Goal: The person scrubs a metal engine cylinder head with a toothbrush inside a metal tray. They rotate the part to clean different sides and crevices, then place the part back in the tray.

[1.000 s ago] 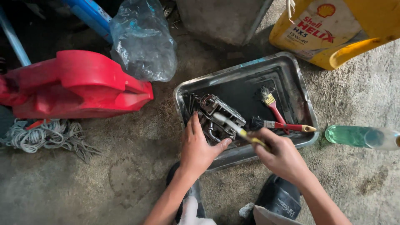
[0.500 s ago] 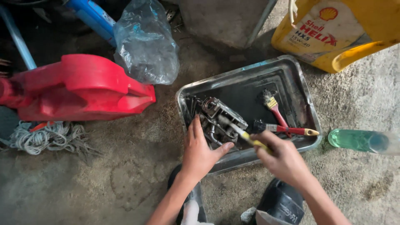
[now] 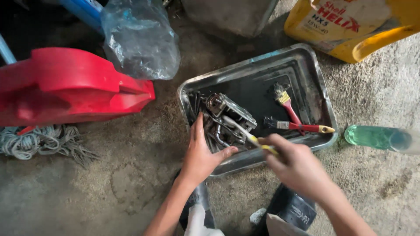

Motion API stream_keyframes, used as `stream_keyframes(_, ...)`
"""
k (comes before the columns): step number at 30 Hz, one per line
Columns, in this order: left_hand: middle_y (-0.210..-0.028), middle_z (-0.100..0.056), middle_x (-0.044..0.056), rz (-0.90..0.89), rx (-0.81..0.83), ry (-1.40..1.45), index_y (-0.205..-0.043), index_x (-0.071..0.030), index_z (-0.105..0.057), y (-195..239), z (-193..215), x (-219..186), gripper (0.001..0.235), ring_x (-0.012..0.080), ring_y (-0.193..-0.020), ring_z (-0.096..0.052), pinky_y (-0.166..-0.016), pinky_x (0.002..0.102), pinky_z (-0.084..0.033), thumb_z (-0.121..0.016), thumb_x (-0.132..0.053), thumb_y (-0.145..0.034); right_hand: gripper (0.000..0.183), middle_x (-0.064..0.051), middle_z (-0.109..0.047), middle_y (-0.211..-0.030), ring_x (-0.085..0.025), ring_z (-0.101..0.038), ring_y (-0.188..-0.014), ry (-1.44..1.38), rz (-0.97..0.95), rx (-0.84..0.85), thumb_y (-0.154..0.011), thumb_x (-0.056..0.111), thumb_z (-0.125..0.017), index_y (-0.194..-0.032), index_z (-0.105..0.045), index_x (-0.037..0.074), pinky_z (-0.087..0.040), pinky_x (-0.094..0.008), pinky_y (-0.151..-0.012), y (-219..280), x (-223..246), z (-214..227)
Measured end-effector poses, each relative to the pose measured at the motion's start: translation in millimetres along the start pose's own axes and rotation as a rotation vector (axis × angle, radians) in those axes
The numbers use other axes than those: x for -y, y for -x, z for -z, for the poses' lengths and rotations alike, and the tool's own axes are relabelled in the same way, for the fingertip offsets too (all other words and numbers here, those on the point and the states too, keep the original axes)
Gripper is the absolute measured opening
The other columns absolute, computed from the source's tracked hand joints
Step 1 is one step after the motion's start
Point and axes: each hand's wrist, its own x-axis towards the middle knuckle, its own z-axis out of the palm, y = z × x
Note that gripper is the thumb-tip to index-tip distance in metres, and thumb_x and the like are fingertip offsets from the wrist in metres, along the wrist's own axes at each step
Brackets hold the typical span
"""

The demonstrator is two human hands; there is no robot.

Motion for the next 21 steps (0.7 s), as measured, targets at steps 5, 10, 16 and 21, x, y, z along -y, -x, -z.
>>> stream_keyframes(5, -0.153, -0.042, 0.029, 0.036, 0.015, -0.053, -0.159, 0.003, -0.021, 0.7, 4.0, -3.1, 0.129, 0.0427, -0.141, -0.046, -0.113, 0.047, -0.041, -0.091, -0.053, -0.067, 0.031, -0.011, -0.068, -0.061, -0.021, -0.061, -0.052, -0.093, 0.207, 0.030, -0.088, 0.022, -0.069, -0.119, -0.069, 0.018, -0.051, -0.036, -0.054, 0.8, -3.7, -4.3)
stream_keyframes(10, -0.150, -0.050, 0.026, 0.062, 0.018, -0.032, -0.159, 0.001, -0.025, -4.8, 5.8, -7.2, 0.129, 0.0403, -0.138, -0.051, -0.111, 0.047, -0.043, -0.087, -0.060, -0.064, 0.037, -0.006, -0.071, -0.064, -0.018, -0.066, -0.051, -0.038, 0.193, -0.070, -0.084, 0.022, -0.072, -0.121, -0.070, 0.020, -0.051, -0.037, -0.052, -6.0, -10.3, -6.1)
stream_keyframes(16, -0.147, -0.049, 0.029, -0.004, 0.030, -0.215, -0.155, 0.003, -0.026, -4.2, 9.0, -0.9, 0.130, 0.0437, -0.136, -0.049, -0.111, 0.049, -0.041, -0.088, -0.064, -0.063, 0.031, -0.013, -0.065, -0.060, -0.024, -0.057, -0.054, -0.004, -0.011, 0.048, -0.092, 0.029, -0.071, -0.123, -0.071, 0.025, -0.047, -0.041, -0.056, 8.4, -6.0, 5.8)
stream_keyframes(21, -0.148, -0.046, 0.028, 0.095, 0.078, -0.186, -0.156, 0.003, -0.024, -5.7, 10.1, -6.7, 0.131, 0.0451, -0.135, -0.045, -0.111, 0.052, -0.036, -0.089, -0.061, -0.061, 0.047, -0.011, -0.075, -0.079, -0.023, -0.071, -0.066, -0.059, 0.368, -0.078, -0.082, 0.018, -0.068, -0.129, -0.065, 0.019, -0.056, -0.038, -0.062, 5.7, -2.1, -8.4)
